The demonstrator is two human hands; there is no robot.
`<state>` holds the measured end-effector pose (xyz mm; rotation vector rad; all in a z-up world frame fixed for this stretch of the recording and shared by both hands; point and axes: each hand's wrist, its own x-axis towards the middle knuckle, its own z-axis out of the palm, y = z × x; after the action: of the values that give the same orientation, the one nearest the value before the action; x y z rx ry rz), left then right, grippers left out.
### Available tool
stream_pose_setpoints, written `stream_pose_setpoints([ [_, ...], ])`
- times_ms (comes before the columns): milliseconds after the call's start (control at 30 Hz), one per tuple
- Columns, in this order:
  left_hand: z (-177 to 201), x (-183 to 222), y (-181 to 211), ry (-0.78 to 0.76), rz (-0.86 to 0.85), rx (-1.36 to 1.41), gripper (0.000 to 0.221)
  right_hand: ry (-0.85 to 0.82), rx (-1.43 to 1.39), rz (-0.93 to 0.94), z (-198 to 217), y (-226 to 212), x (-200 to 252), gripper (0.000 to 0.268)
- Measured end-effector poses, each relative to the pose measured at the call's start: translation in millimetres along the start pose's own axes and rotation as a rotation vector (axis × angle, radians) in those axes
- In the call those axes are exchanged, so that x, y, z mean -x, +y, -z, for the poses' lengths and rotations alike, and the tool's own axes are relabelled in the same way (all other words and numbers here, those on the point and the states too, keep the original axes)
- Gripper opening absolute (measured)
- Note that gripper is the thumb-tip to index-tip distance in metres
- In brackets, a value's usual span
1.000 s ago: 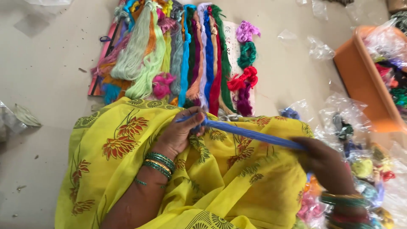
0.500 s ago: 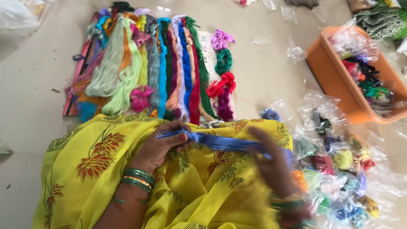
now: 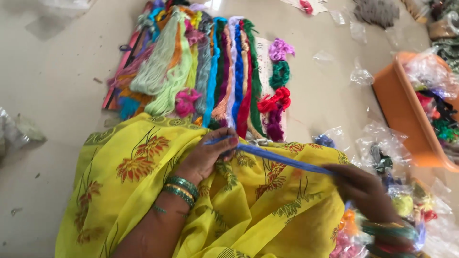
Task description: The person sits on the floor and twists a blue skein of yarn by hand into a compact twisted hank, folding the ends together, then hangs the finished skein on a board holding many other colorful skeins and begins twisting a red skein the same way.
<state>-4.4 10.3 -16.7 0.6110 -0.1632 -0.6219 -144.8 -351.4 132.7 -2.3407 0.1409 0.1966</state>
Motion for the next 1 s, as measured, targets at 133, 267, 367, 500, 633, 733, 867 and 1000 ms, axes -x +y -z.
stream_pose_setpoints([
  [133, -7.6, 6.6, 3.8, 0.017, 0.016, -0.02, 0.02, 0.035, 0.236, -0.487, 45.7, 33.2, 35.6, 0.046],
  [267, -10.2, 2.6, 4.6, -0.005, 0.048, -0.086, 0.02, 0.125, 0.772, -0.46, 27.6, 46.1, 39.6, 0.047],
  [367, -8.7, 4.4, 3.5, -0.001, 0.055, -0.077, 0.02, 0.472, 0.658, 0.043, -22.3, -12.2, 21.7, 0.049],
  [500, -9.4, 5.6, 4.2, -0.041, 0.063, -0.066, 0.019, 0.226, -0.006, 0.169, -97.6, -103.6, -31.0, 0.043],
  [633, -9.5, 10.3, 6.6, -0.033, 0.037, -0.033, 0.021, -0.049, -0.37, 0.115, -147.0, -126.4, -76.4, 0.04],
  [733, -10.9, 14.2, 8.1, -0.025, 0.034, -0.071, 0.022, -0.094, -0.45, 0.105, -149.4, -97.7, -86.2, 0.025],
  [867, -8.4, 13.4, 11.1, -0.035, 0.054, -0.089, 0.023, -0.112, -0.102, 0.035, -76.3, -51.8, -60.9, 0.021],
  [1000, -6.2, 7.0, 9.0, -0.033, 0.046, -0.087, 0.023, 0.032, -0.092, -0.157, 5.8, 2.9, -6.4, 0.025],
])
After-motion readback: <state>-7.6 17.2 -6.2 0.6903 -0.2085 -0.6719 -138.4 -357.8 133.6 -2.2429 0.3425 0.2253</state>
